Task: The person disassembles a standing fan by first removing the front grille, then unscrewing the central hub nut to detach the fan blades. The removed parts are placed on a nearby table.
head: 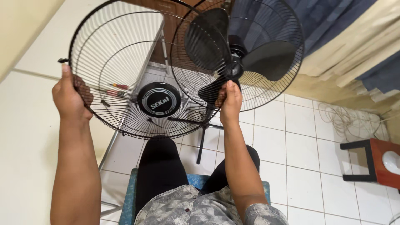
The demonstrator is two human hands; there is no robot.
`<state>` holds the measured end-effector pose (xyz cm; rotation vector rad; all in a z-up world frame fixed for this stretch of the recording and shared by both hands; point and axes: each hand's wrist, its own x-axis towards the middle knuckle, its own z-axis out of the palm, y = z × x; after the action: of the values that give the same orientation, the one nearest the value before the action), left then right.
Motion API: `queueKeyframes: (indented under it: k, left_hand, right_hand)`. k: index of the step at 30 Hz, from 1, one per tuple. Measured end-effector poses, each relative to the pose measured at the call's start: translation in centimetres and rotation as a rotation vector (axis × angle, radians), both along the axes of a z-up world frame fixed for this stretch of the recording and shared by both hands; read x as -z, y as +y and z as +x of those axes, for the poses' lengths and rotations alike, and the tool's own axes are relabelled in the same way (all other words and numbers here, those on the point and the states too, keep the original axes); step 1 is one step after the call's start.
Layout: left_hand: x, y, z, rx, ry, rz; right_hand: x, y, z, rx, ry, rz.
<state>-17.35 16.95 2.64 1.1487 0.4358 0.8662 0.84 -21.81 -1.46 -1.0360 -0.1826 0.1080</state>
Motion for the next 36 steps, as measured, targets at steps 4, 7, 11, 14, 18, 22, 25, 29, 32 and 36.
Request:
queueKeyframes:
  k: [4, 7, 11, 14, 18, 22, 25, 29, 32, 36]
  left_hand:
    - [1.4, 2.1, -2.9, -0.012, -0.105, -0.076]
    - [2.4, 2.9, -5.2, -0.052, -0.125, -0.161]
    - [3.6, 3.1, -6.6, -0.134, -0.196, -0.351]
    - [4.4, 2.4, -7.1, -0.203, -0.118, -0.407]
    - [5.6, 1.5, -8.2, -0.261, -0.122, -0.52]
    - [7.1, 1.1, -9.3, -0.236, -0.154, -0.489]
    - [7.7, 1.4, -9.8, -0.216, -0.181, -0.505]
    - [7.7, 2.1, -10.1, -0.282, -0.1, -0.493]
    - [7.3, 3.1, -10.4, -0.314, -0.093, -0.465]
    - [7.4, 4.7, -9.9, -0.354, -0.022, -0.497]
  right_hand:
    - [1.4, 1.7, -0.2, -0.11, -0.058, -0.083]
    - [3.5, 3.6, -1.5, -0.208, -0.039, -0.083]
    - [6.2, 7.1, -5.8, -0.327, 0.024, 0.0]
    - [6.4, 10.1, -8.4, -0.326, 0.209, 0.158]
    - [4.6, 12.8, -9.1, -0.217, 0.462, 0.33]
    - [2.6, 14.5, -8.5, -0.073, 0.516, 0.221]
    - [1.7, 15.5, -7.8, -0.057, 0.522, 0.16]
    - [1.6, 16.6, -6.9, -0.083, 0.488, 0.152]
    - [2.1, 17.6, -5.9, -0.111, 0.483, 0.147]
    - [3.6, 19.2, -5.1, -0.141, 0.537, 0.079]
